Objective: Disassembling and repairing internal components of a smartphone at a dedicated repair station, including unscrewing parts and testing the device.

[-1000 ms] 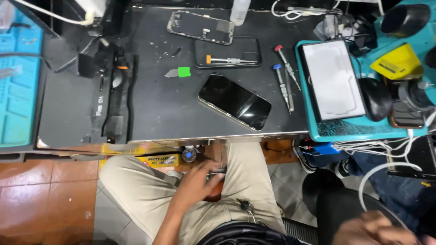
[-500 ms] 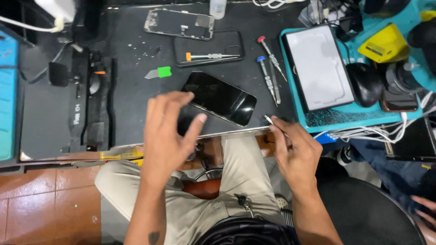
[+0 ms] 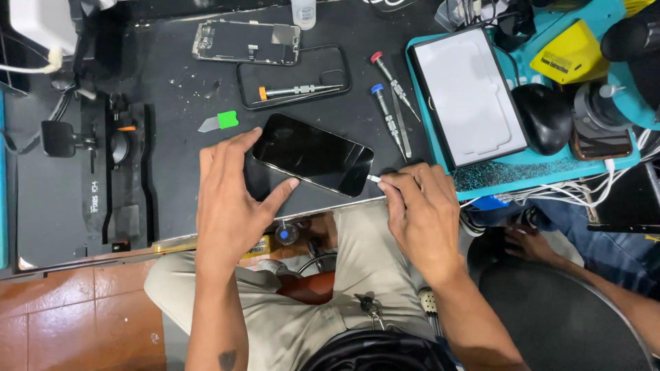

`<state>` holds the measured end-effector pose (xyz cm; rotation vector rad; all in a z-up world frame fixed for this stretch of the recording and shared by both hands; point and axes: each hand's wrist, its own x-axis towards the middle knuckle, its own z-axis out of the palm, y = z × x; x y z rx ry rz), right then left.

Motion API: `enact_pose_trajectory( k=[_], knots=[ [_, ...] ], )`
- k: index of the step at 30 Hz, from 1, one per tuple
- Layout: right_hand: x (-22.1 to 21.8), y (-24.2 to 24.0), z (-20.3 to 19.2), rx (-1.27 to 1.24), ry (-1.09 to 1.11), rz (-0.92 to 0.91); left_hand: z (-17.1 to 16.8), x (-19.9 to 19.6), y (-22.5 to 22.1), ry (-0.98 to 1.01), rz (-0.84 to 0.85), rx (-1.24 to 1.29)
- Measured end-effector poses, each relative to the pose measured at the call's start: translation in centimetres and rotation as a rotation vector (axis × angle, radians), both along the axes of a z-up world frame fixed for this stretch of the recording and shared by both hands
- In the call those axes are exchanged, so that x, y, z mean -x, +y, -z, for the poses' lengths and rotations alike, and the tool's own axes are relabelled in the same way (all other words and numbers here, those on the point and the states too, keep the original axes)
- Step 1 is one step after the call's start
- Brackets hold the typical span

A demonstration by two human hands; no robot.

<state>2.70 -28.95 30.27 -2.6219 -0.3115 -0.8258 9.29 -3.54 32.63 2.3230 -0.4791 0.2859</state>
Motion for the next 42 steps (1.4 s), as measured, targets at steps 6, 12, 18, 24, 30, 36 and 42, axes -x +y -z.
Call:
enact_pose_trajectory(
  k=[6,12,18,24,30,36,42],
  knots=[
    [-0.1,-0.1,0.4,-0.022,0.025,0.011,-0.1,0.0,0.1,0.043,-0.041,0.006],
    [0.0,0.0,0.5,-0.022,0.043,0.002,0.2,-0.2,0.5,0.033,-0.034,0.051],
    [1.3,1.8,1.3,-0.008,-0.068,-0.076,0.1,-0.8,2.0,0.085,0.042,0.139],
    [0.9,2.6,3.1,-0.091,-0.247,-0.095,0.0,-1.0,2.3,0.081,0.055,0.131],
    [0.3,2.6,3.1,-0.091,-0.282,-0.151,0.5,-1.3,2.6,0.016,0.084,0.105],
    [0.2,2.3,3.0,-0.086,-0.273,-0.186,0.8,-1.0,2.5,-0.011,0.075,0.108],
    [0.5,2.2,3.0,-0.086,-0.232,-0.178,0.6,-0.4,2.3,0.036,0.014,0.104]
  ],
)
